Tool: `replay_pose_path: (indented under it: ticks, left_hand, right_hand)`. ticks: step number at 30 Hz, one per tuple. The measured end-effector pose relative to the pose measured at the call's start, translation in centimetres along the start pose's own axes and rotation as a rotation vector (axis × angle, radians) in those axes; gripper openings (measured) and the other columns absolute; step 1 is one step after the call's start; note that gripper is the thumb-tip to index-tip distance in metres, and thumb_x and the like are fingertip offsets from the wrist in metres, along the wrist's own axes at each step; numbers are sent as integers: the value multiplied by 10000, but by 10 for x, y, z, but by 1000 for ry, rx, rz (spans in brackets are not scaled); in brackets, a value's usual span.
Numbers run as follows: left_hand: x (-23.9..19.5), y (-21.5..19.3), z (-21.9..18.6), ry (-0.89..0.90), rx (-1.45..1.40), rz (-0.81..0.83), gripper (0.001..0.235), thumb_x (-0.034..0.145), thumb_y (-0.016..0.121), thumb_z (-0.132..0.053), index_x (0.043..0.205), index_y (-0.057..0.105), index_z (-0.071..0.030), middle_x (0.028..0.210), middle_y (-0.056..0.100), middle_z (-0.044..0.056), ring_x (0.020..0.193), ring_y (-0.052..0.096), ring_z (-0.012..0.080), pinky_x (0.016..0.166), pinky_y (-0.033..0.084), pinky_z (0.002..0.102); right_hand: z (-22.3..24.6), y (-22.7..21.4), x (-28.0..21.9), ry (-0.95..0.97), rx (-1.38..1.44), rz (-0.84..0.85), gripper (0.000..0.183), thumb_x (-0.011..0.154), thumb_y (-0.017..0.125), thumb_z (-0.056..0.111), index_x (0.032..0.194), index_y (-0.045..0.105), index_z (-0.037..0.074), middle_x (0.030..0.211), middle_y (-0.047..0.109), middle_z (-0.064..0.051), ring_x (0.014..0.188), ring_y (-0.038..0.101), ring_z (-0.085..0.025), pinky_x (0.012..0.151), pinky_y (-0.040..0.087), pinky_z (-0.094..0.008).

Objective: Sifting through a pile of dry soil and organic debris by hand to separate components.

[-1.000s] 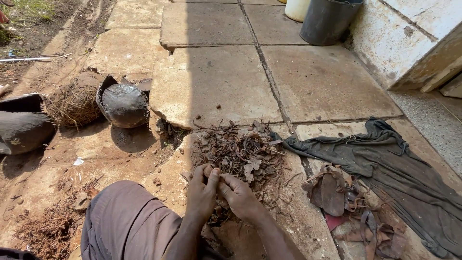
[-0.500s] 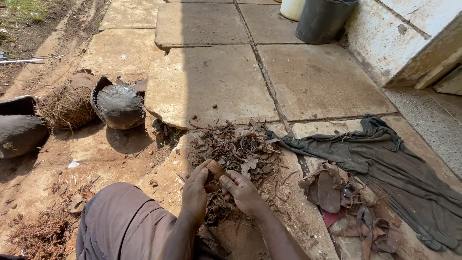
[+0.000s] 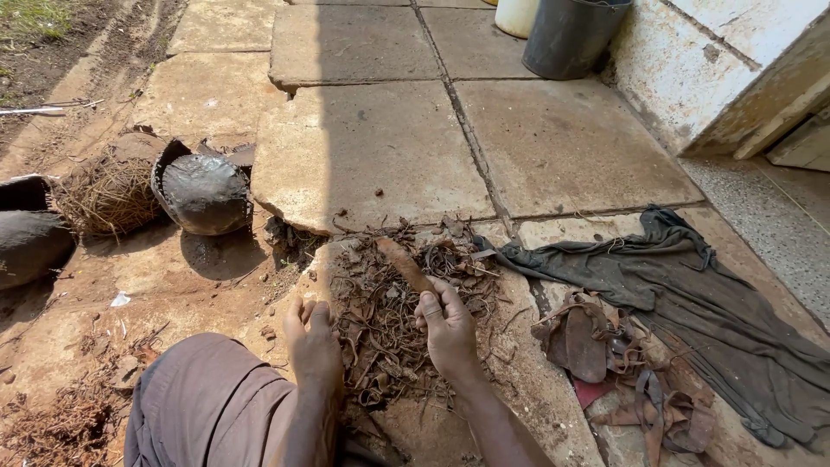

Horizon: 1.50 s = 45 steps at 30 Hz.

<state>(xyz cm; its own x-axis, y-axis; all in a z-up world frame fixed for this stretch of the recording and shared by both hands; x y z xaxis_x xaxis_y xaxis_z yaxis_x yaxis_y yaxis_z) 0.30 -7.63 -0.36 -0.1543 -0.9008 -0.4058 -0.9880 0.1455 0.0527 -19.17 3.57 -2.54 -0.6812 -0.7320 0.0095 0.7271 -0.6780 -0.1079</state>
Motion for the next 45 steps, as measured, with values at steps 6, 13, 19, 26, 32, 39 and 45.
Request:
replay_pose_path:
  ticks: [6, 13, 19, 26, 32, 39, 45]
  left_hand:
    - [22, 27, 39, 3, -267, 253, 385, 1092, 519, -102, 1469, 545, -31, 1073, 655, 169, 821, 659, 233, 642, 577, 345]
    - [33, 13, 38, -13, -345, 176, 733, 1006, 659, -127, 1666, 357, -26, 914, 725, 138, 659, 595, 163, 504, 456, 251]
    - [19, 16, 33, -7, -8, 122, 336, 1030, 534, -56, 1349, 628, -13, 1077, 772, 138, 734, 667, 199, 599, 576, 309]
    - [22, 13, 46, -38, -326, 156, 374, 1121, 469, -356, 1153, 675, -45, 1050, 832, 180, 739, 794, 235, 615, 667, 299]
    - [17, 12, 43, 63, -168, 198, 214, 1065, 666, -205, 1179, 685, -25, 978, 813, 169, 678, 778, 223, 576, 664, 309]
    - [34, 6, 59, 53, -68, 131, 230, 1104, 616, -192, 1272, 641, -37, 899, 777, 206, 658, 764, 283, 571, 648, 371]
    - [38, 10, 59, 77, -34, 105, 228, 1099, 606, -189, 1273, 637, -44, 857, 762, 178, 633, 749, 240, 545, 631, 318]
  right_hand:
    - [27, 39, -25, 19, -438, 408, 494, 1026, 532, 217, 1515, 590, 183, 1475, 700, -88, 1239, 736, -234, 1044, 626, -409]
    - [31, 41, -24, 291, -673, 679, 498, 1038, 532, 424, 1534, 565, 391, 1678, 436, -79, 1546, 425, -287, 1293, 318, -568]
    - [22, 23, -8, 271, -738, 562, 544, 1005, 510, 586, 1380, 725, 256, 1445, 639, -28, 1345, 604, -242, 1180, 492, -513]
    - [27, -8, 20, 145, -661, 638, 299, 1101, 590, 298, 1248, 783, 122, 1268, 707, -224, 1303, 623, -469, 1008, 599, -575]
    - [77, -128, 49, 277, -862, 579, 326, 1017, 677, 291, 1269, 807, 129, 1492, 609, -289, 1491, 414, -564, 1228, 367, -702]
    - [9, -333, 82, 576, -1138, 227, 242, 742, 768, 268, 939, 907, 259, 1104, 849, -163, 1083, 746, -407, 918, 565, -524]
    - [-25, -387, 109, 449, -1358, 33, 636, 821, 789, 475, 1418, 752, 257, 1322, 789, -110, 1245, 713, -404, 1064, 542, -598]
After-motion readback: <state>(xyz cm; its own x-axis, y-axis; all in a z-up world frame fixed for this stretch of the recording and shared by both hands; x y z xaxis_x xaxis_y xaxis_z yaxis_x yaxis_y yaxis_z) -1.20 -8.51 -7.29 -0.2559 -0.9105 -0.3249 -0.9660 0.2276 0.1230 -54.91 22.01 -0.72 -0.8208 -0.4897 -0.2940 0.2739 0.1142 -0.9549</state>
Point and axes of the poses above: each hand's wrist, its own x-axis towards the middle knuckle, its own y-axis out of the palm, z = x × y, the point moved 7 cm from there along x, towards the middle knuckle
